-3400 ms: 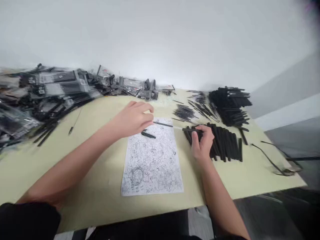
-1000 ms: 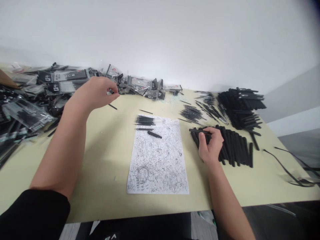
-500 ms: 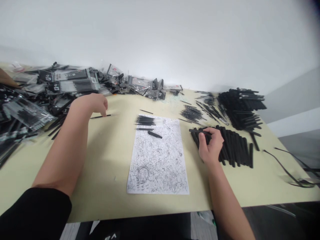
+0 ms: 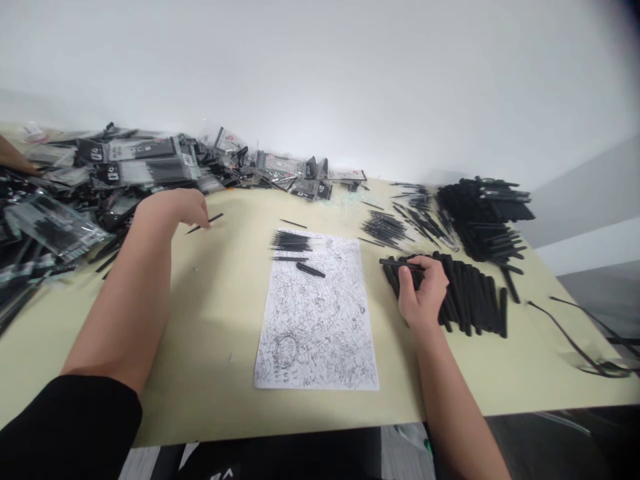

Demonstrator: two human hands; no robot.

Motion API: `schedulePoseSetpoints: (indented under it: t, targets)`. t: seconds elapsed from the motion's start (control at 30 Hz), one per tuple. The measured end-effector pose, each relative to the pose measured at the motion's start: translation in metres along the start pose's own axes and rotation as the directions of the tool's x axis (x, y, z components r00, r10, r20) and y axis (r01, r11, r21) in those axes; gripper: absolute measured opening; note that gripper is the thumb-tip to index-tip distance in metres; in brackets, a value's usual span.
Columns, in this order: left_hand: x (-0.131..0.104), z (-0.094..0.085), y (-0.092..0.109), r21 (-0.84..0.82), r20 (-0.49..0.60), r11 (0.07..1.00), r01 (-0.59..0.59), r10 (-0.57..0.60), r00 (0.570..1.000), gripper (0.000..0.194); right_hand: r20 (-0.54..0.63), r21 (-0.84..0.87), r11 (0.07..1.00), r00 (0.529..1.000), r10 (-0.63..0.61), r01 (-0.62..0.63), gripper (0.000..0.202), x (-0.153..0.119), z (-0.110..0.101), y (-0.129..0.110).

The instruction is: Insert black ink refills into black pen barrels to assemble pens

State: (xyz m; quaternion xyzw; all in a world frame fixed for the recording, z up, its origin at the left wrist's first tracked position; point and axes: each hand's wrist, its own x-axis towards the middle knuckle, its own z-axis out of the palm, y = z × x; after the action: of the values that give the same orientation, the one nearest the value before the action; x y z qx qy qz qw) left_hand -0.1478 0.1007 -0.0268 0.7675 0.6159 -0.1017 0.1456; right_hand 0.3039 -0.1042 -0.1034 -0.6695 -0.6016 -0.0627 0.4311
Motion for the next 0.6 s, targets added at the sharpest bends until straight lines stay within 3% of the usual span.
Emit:
schedulePoseSetpoints:
  t: [0.07, 0.17, 0.37, 0.6]
  targets:
    - [-0.007, -0.009, 0.008, 0.022, 0.054, 0.993, 0.114, -0.115, 0.992, 0.028, -0.003, 0.003, 1.000, 1.000, -0.006, 0.006, 0.029, 0.000, 0.000, 0.000]
    - [-0.019, -0.022, 0.022, 0.026, -0.036, 0.990, 0.138, -0.137, 0.990, 0.033, -0.007, 0.005, 1.000, 1.000, -0.002, 0.003, 0.029, 0.000, 0.000, 0.000]
    - [-0.040, -0.033, 0.038, -0.016, -0.260, 0.999, 0.033, -0.036, 0.965, 0.032, -0.007, -0.003, 1.000, 1.000, -0.018, 0.018, 0.029, 0.000, 0.000, -0.001]
    - [-0.048, -0.034, 0.044, -0.165, -0.536, 0.979, -0.122, 0.015, 0.844, 0.040, -0.008, -0.008, 1.000, 1.000, -0.022, 0.022, 0.029, 0.000, 0.001, 0.000]
